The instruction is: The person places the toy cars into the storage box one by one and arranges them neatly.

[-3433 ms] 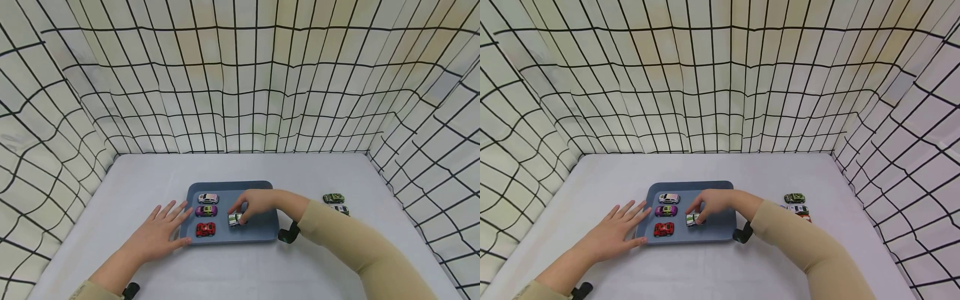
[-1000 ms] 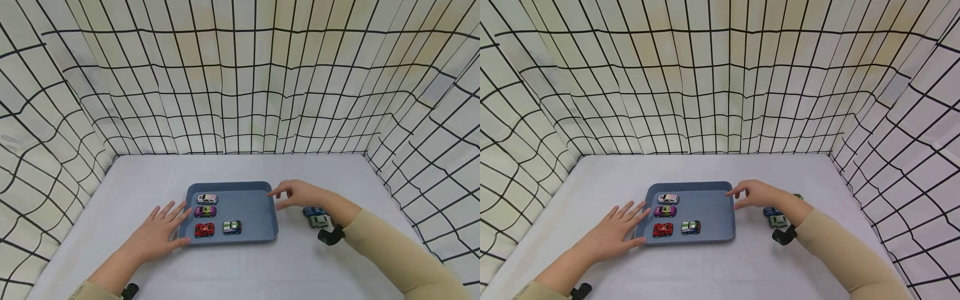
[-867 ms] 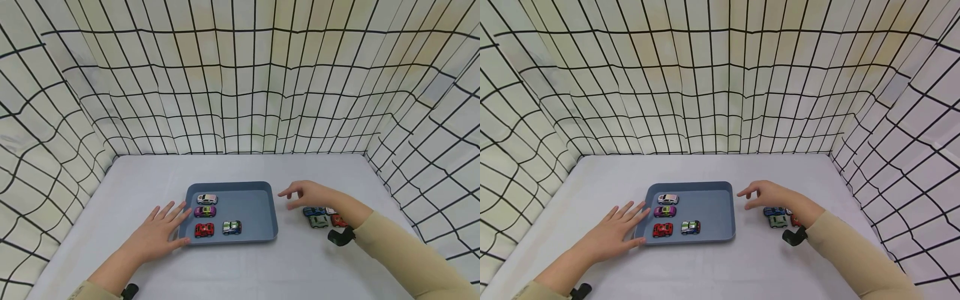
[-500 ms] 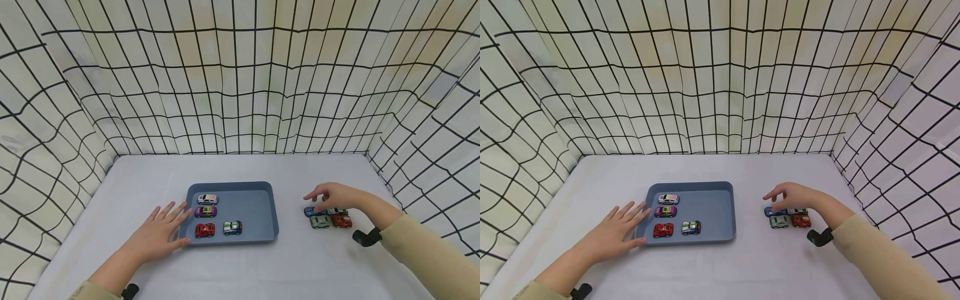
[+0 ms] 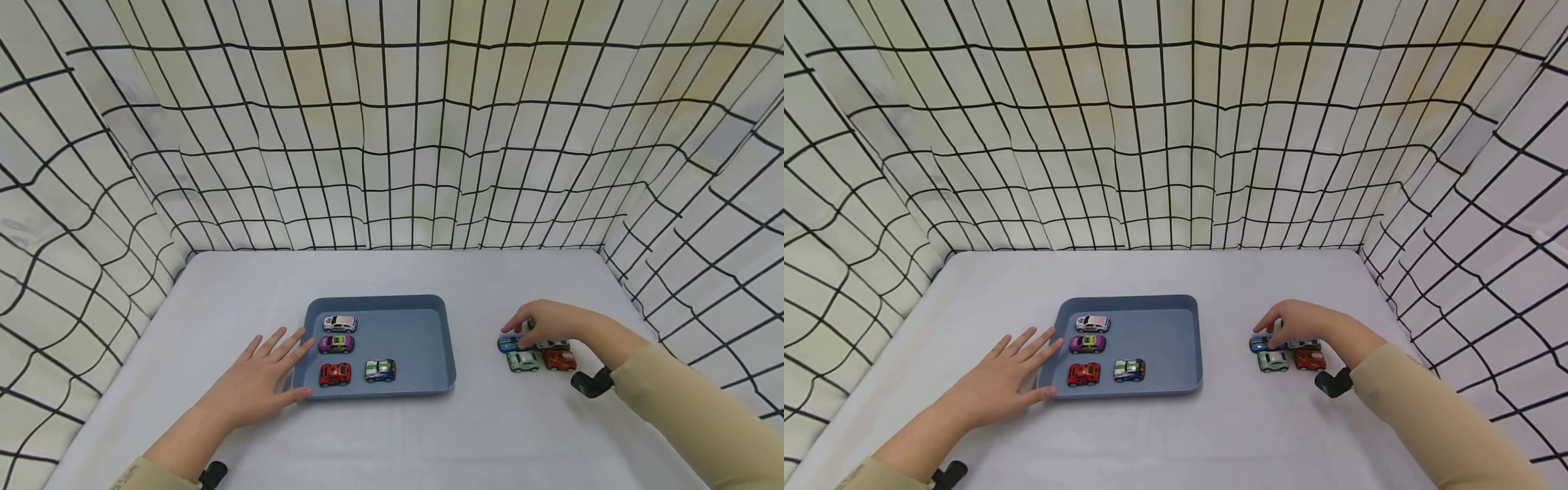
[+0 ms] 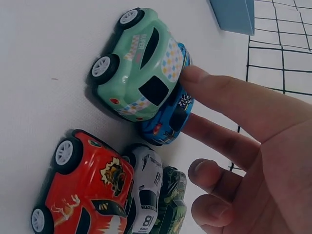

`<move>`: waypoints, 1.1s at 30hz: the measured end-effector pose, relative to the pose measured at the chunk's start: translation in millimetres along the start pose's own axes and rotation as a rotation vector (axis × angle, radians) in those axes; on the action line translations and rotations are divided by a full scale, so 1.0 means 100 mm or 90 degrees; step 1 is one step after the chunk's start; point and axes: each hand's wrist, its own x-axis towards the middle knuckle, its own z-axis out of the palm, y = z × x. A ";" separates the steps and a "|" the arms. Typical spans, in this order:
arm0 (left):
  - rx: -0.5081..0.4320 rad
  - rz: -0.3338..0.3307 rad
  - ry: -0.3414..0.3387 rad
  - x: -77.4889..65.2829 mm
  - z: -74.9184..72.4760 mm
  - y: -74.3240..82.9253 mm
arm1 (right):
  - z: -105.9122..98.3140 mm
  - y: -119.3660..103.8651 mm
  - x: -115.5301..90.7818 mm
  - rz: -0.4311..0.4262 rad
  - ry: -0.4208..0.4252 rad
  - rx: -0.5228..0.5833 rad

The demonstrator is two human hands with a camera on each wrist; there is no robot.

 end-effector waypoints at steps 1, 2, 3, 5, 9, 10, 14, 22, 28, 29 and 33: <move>-0.002 0.000 0.000 0.00 0.00 0.00 | 0.01 0.00 0.01 0.004 -0.001 -0.005; -0.003 0.000 0.000 -0.01 0.00 0.00 | 0.02 -0.01 0.02 0.006 -0.003 -0.010; -0.006 0.001 0.000 -0.01 0.00 0.00 | 0.02 -0.01 0.03 0.006 -0.005 -0.013; -0.006 0.003 0.000 -0.01 0.00 0.00 | 0.02 -0.02 0.03 0.008 -0.011 -0.012; -0.004 0.003 0.001 -0.01 0.00 0.00 | 0.02 -0.03 0.04 0.012 -0.025 -0.008; -0.004 0.003 0.002 -0.01 0.00 0.00 | 0.02 -0.03 0.04 0.014 -0.028 -0.008; -0.005 0.006 0.002 -0.01 0.01 -0.01 | 0.03 -0.03 0.04 0.026 -0.038 -0.005; -0.003 0.004 0.000 0.00 0.01 -0.01 | 0.03 -0.04 0.06 0.032 -0.055 0.000; -0.006 0.004 -0.001 0.00 -0.01 0.00 | 0.03 -0.04 0.09 0.043 -0.064 0.021; -0.006 0.004 0.000 0.00 -0.01 0.00 | 0.03 -0.04 0.09 0.040 -0.066 0.024; -0.007 0.004 0.001 0.00 0.00 0.00 | 0.01 -0.03 0.11 0.032 -0.075 0.033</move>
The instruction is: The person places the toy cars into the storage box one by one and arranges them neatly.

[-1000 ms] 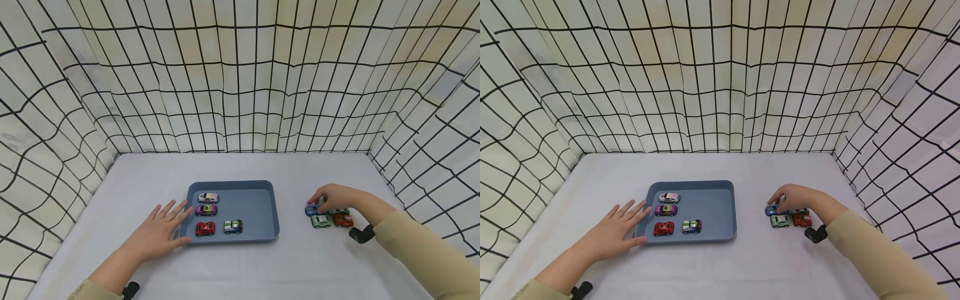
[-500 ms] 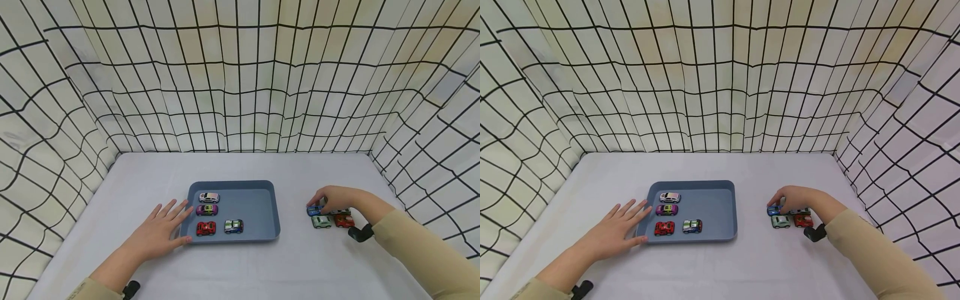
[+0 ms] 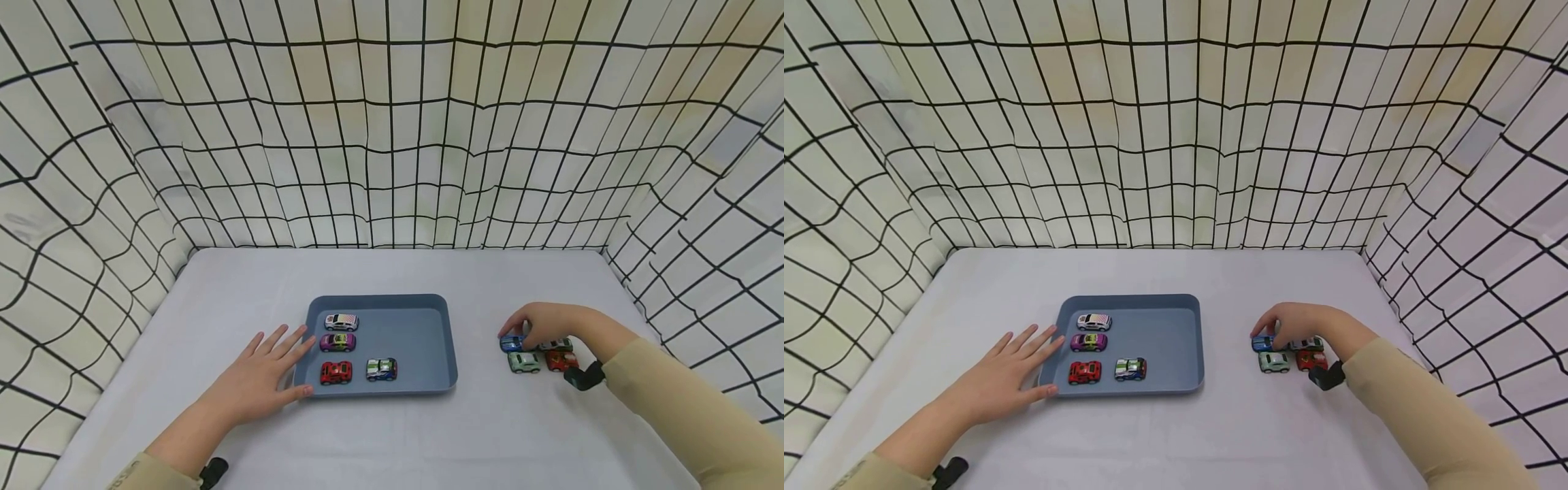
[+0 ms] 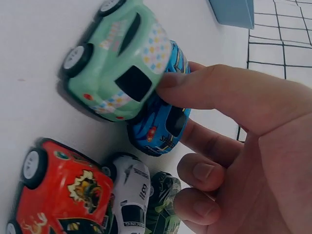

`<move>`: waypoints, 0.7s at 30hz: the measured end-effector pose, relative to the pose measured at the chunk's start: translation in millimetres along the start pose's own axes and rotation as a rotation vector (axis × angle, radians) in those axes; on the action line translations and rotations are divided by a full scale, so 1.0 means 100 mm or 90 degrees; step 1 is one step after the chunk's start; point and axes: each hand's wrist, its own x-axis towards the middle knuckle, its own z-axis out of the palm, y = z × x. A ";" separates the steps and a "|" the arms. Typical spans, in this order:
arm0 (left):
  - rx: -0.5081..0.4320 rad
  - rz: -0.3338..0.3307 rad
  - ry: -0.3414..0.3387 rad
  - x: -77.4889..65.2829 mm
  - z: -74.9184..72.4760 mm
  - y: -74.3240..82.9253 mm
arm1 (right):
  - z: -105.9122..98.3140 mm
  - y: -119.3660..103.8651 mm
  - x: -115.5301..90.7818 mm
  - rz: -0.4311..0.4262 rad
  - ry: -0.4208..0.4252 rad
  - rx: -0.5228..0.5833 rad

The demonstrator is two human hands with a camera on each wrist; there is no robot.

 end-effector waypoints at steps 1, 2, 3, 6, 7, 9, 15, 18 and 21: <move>0.001 0.000 0.000 0.00 0.00 0.00 | -0.01 0.00 0.00 -0.006 -0.002 0.001; 0.000 0.001 0.001 0.00 0.00 0.00 | -0.02 0.00 0.00 -0.003 -0.002 0.007; 0.000 0.002 0.001 0.00 0.01 -0.01 | -0.03 0.01 0.00 -0.002 -0.002 0.013; -0.005 0.004 0.002 0.00 0.01 -0.01 | -0.07 0.03 0.00 -0.006 0.000 0.023; -0.006 0.004 0.002 0.00 0.01 -0.01 | -0.08 0.03 0.00 -0.007 0.001 0.026; -0.008 0.005 0.002 0.01 0.01 -0.01 | -0.11 0.03 0.01 -0.011 0.002 0.032; -0.006 0.005 0.004 0.01 0.02 -0.01 | -0.19 -0.03 0.03 -0.035 0.002 0.036; -0.006 0.004 0.004 0.01 0.02 -0.01 | -0.22 -0.10 0.06 -0.054 0.007 0.030; -0.003 0.001 0.003 0.01 0.02 -0.02 | -0.23 -0.18 0.10 -0.074 0.006 0.042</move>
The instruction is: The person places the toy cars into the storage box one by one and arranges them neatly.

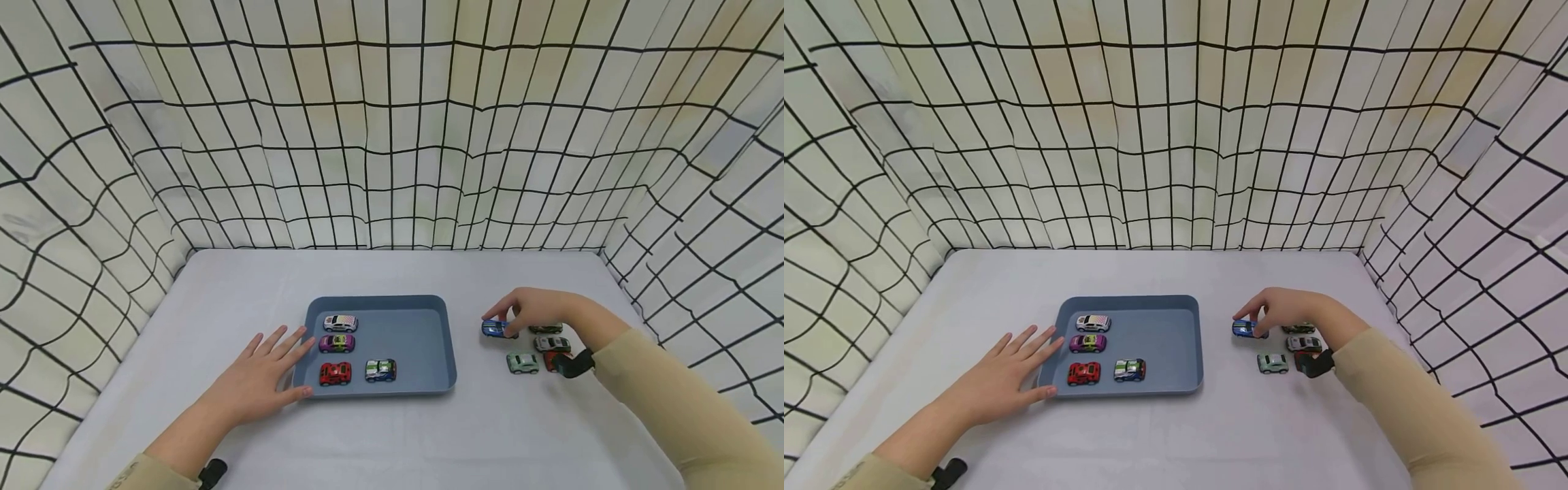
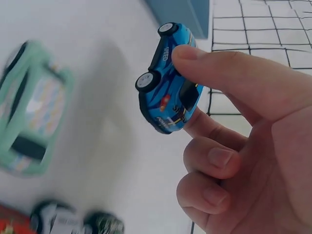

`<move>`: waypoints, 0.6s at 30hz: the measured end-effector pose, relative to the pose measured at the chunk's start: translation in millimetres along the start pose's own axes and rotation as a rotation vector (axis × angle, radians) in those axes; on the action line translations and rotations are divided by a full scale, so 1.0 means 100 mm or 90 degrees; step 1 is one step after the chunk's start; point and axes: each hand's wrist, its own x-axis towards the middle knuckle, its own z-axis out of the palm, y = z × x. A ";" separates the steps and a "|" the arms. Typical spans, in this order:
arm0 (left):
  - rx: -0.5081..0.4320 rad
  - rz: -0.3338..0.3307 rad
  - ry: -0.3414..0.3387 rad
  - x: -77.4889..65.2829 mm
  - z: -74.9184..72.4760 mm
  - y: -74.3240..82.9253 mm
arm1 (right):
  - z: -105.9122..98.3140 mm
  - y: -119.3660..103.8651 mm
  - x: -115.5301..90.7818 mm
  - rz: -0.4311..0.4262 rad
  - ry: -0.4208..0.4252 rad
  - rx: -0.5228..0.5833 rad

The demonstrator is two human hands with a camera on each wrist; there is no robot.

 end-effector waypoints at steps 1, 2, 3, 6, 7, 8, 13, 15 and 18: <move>0.001 -0.001 0.000 0.00 0.00 0.00 | 0.00 -0.02 0.02 -0.005 -0.002 0.006; 0.003 -0.001 0.000 0.00 0.00 0.00 | 0.00 -0.05 0.04 -0.010 -0.003 0.013; 0.003 -0.001 0.000 0.00 0.00 0.00 | 0.01 -0.07 0.06 -0.014 -0.005 0.018; 0.002 -0.001 0.000 0.00 0.00 0.01 | 0.01 -0.16 0.12 -0.028 -0.011 0.027; 0.002 -0.001 0.000 0.00 -0.01 0.01 | 0.00 -0.19 0.14 -0.034 -0.014 0.030; 0.002 -0.001 0.000 0.00 -0.01 0.01 | 0.00 -0.23 0.17 -0.040 -0.016 0.032; 0.003 -0.003 -0.001 -0.01 -0.01 0.01 | -0.02 -0.43 0.29 -0.068 -0.021 0.036; 0.004 -0.004 -0.001 -0.01 0.00 0.01 | -0.02 -0.52 0.35 -0.077 -0.021 0.034; 0.004 -0.007 -0.001 -0.02 0.00 0.01 | 0.00 -0.65 0.47 -0.092 -0.029 0.026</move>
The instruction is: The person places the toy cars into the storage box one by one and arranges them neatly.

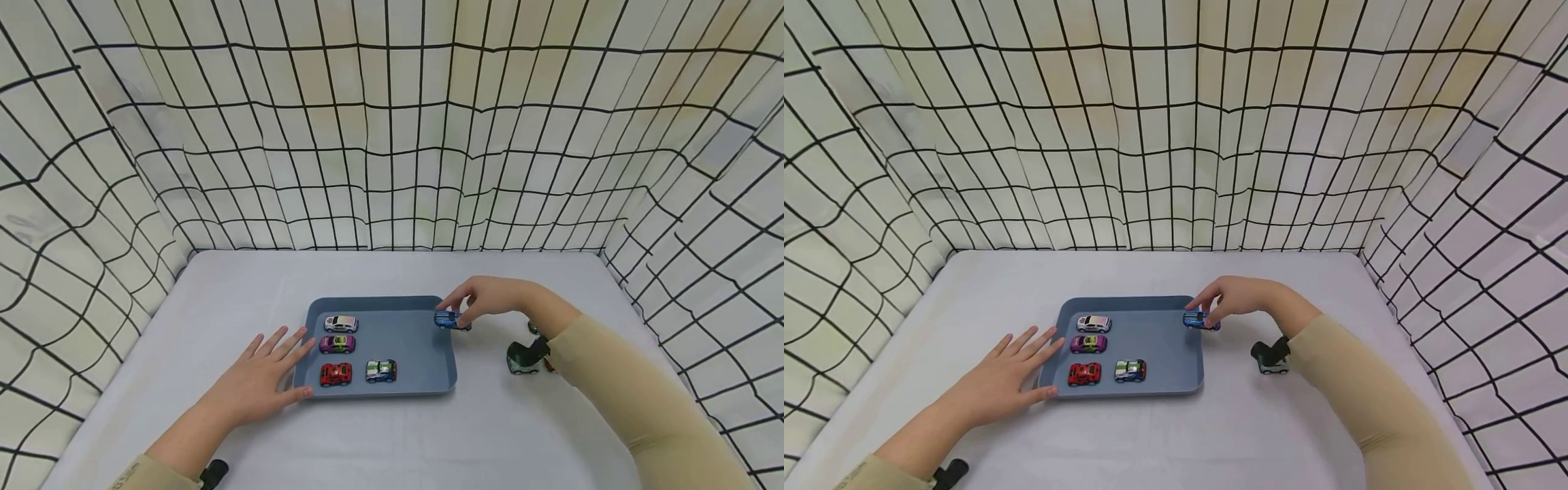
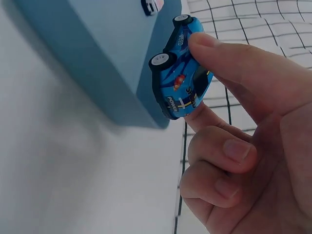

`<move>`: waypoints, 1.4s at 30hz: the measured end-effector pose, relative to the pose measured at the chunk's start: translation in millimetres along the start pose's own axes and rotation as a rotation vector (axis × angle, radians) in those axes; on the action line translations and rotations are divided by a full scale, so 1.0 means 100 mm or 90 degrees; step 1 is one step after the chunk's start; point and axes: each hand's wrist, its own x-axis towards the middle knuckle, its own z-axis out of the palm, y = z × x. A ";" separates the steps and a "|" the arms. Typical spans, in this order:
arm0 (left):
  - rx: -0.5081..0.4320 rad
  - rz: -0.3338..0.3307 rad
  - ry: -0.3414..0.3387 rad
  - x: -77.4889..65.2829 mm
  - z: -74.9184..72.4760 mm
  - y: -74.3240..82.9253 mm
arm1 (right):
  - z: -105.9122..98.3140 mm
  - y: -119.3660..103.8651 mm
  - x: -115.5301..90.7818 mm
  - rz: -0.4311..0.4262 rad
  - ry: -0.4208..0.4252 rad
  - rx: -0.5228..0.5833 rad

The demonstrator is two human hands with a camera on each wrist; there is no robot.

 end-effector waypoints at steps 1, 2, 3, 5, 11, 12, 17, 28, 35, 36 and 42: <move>0.000 -0.001 0.000 0.00 0.00 0.00 | 0.01 -0.04 0.05 -0.004 -0.004 -0.004; 0.000 -0.001 -0.001 0.00 0.00 0.00 | 0.02 -0.08 0.10 -0.008 -0.007 -0.009; 0.000 -0.002 -0.001 0.00 0.00 0.00 | 0.03 -0.12 0.14 -0.010 -0.010 -0.011; 0.001 -0.002 -0.001 0.00 0.00 0.00 | 0.07 -0.20 0.24 -0.018 -0.020 -0.014; 0.005 -0.002 0.001 0.00 0.00 0.00 | 0.18 -0.44 0.52 -0.035 -0.040 -0.019; 0.007 -0.003 0.001 0.00 0.00 0.00 | 0.20 -0.47 0.56 -0.043 -0.042 -0.020; 0.010 -0.005 -0.002 0.01 0.02 0.00 | 0.28 -0.60 0.73 -0.079 -0.048 -0.013; 0.012 -0.005 -0.002 0.01 0.01 0.00 | 0.43 -0.65 0.98 -0.077 -0.048 -0.029; 0.013 -0.004 0.000 0.00 0.02 0.00 | 0.59 -0.60 1.11 -0.047 -0.050 -0.057; 0.014 -0.005 0.000 0.00 0.01 0.00 | 0.61 -0.59 1.12 -0.043 -0.048 -0.064; 0.009 -0.006 0.001 0.00 0.01 0.00 | 0.69 -0.59 1.17 -0.021 -0.041 -0.100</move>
